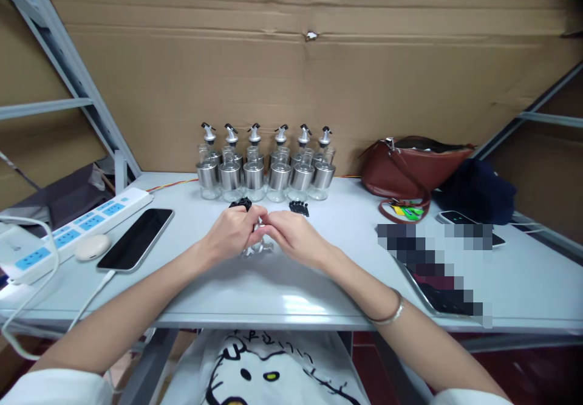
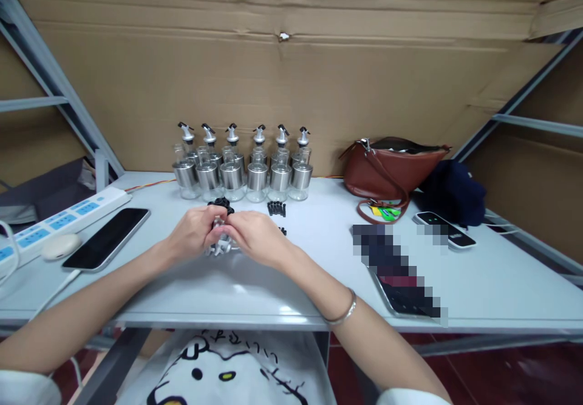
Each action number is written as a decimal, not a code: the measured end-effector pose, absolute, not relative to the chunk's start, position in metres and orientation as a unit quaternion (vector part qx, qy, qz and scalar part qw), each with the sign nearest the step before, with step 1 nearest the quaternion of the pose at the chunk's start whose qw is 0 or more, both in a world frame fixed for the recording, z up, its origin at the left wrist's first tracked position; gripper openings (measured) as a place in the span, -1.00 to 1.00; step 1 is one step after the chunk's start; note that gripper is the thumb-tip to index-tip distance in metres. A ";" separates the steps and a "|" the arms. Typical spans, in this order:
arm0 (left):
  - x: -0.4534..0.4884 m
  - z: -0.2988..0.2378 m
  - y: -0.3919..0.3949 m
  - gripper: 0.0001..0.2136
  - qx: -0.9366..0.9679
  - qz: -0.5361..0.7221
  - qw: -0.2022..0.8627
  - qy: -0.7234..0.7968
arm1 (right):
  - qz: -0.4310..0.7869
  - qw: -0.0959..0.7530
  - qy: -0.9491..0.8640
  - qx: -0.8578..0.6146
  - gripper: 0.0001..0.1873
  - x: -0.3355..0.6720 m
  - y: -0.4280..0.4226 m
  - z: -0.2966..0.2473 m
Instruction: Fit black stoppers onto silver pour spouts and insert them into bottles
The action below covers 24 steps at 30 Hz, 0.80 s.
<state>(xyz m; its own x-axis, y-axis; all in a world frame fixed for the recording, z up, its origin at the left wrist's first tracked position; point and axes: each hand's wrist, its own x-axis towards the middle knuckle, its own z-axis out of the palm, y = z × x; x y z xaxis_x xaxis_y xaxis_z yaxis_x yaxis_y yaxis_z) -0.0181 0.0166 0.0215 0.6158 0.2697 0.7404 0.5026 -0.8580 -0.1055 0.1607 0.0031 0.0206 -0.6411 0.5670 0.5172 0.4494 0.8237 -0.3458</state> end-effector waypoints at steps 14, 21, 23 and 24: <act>-0.014 0.023 0.009 -0.82 -0.823 -0.483 0.108 -0.280 | 0.210 0.335 -0.865 -0.310 -0.73 0.159 -0.012 0.030; -0.013 0.027 0.008 -0.84 -0.796 -0.493 -0.105 -0.336 | -0.119 0.307 -0.910 -0.251 -0.65 0.161 -0.005 0.035; -0.015 0.028 0.009 -0.84 -0.791 -0.488 -0.131 -0.346 | -0.196 0.285 -0.910 -0.229 -0.65 0.161 -0.001 0.038; -0.016 0.028 0.009 -0.85 -0.791 -0.486 -0.132 -0.347 | -0.212 0.276 -0.910 -0.226 -0.66 0.162 0.000 0.040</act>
<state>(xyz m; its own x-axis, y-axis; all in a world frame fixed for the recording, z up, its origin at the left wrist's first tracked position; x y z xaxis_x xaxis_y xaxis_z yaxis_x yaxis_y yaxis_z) -0.0164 0.0095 0.0282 0.2870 0.6771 0.6776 0.4214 -0.7245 0.5455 0.1616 -0.0002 0.0397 -0.7452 0.2940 0.5985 0.5283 0.8080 0.2609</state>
